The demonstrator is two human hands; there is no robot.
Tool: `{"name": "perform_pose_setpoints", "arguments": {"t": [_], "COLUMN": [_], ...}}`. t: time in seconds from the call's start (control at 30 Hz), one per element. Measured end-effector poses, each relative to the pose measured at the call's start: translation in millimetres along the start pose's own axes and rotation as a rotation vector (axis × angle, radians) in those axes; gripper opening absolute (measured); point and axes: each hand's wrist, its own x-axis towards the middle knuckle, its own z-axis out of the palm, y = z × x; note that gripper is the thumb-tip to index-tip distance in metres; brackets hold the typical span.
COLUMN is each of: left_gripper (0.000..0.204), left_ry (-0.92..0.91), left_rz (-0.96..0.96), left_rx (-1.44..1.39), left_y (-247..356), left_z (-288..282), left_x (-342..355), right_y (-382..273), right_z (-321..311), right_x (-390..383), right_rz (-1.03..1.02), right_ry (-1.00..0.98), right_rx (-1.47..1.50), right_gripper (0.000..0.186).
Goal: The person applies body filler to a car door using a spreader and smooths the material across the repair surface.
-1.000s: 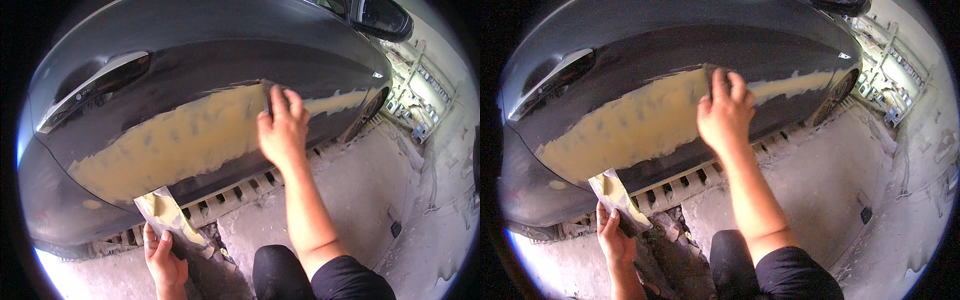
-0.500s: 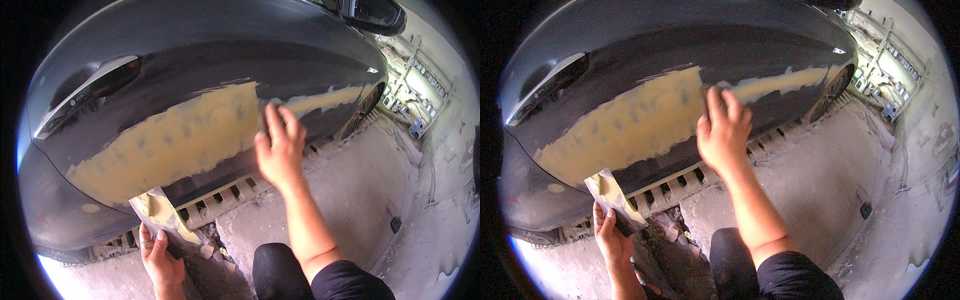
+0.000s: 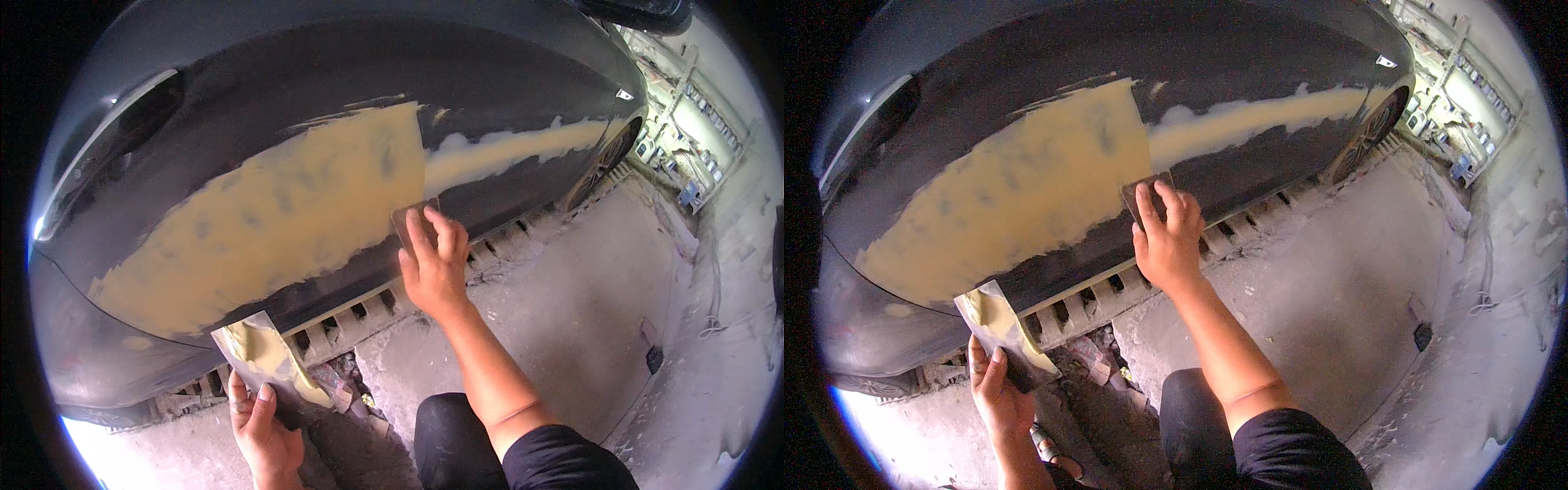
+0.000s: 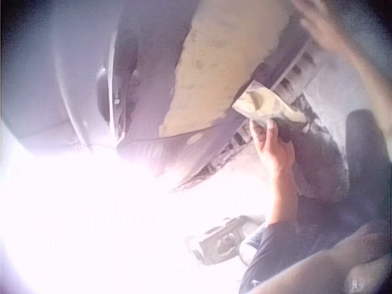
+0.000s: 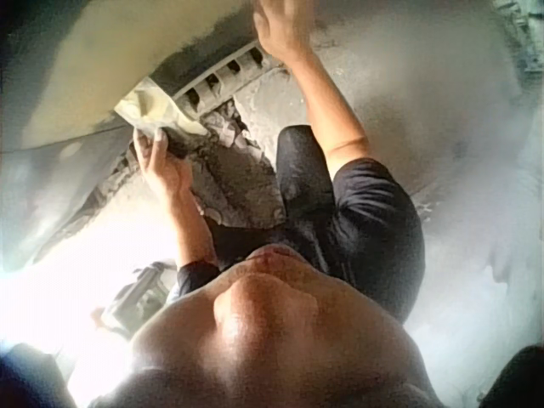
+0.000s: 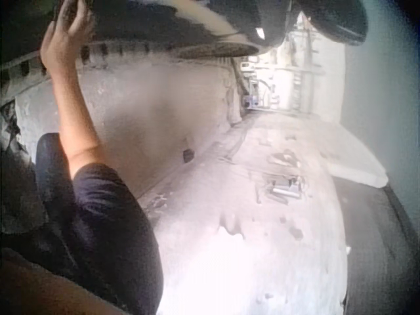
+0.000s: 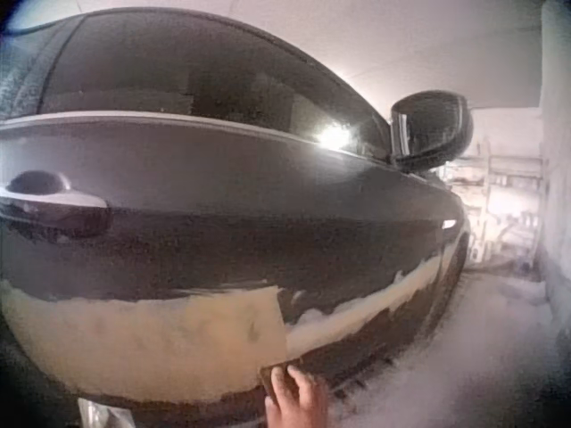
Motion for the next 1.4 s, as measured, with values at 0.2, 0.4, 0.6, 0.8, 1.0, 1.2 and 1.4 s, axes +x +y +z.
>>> {"name": "perform_pose_setpoints", "arguments": {"t": [0.2,0.4,0.6,0.8,1.0,1.2,1.4], "left_gripper": [0.050,0.049,0.047,0.048,0.048,0.048,0.047], "left_ry": [0.028,0.041,0.034,0.050,0.045,-0.001,0.013], "left_rz": [-0.038,-0.027,-0.010,-0.003,-0.042,-0.030,-0.021], "left_rx": [0.024,0.072,0.066,0.059,0.077,0.039,0.051], "left_y": [-1,-2,-4,-1,2,2,2], "left_z": [-1,-2,-1,1,-6,-3,2], "left_x": [2,1,1,1,-2,-2,-3], "right_y": [14,-6,-30,-17,-16,6,-70], "right_z": [41,-19,-5,53,33,20,67], "right_x": [-42,-11,18,-37,-52,-4,-46], "right_rz": [0.031,0.087,0.084,0.082,0.156,0.459,0.448], "right_ry": [0.013,-0.044,0.044,0.054,-0.065,0.112,-0.008], "right_rx": [0.022,0.067,0.061,0.038,0.022,0.343,0.464], "right_gripper": [0.066,0.061,0.064,0.069,0.061,0.060,0.066]}}
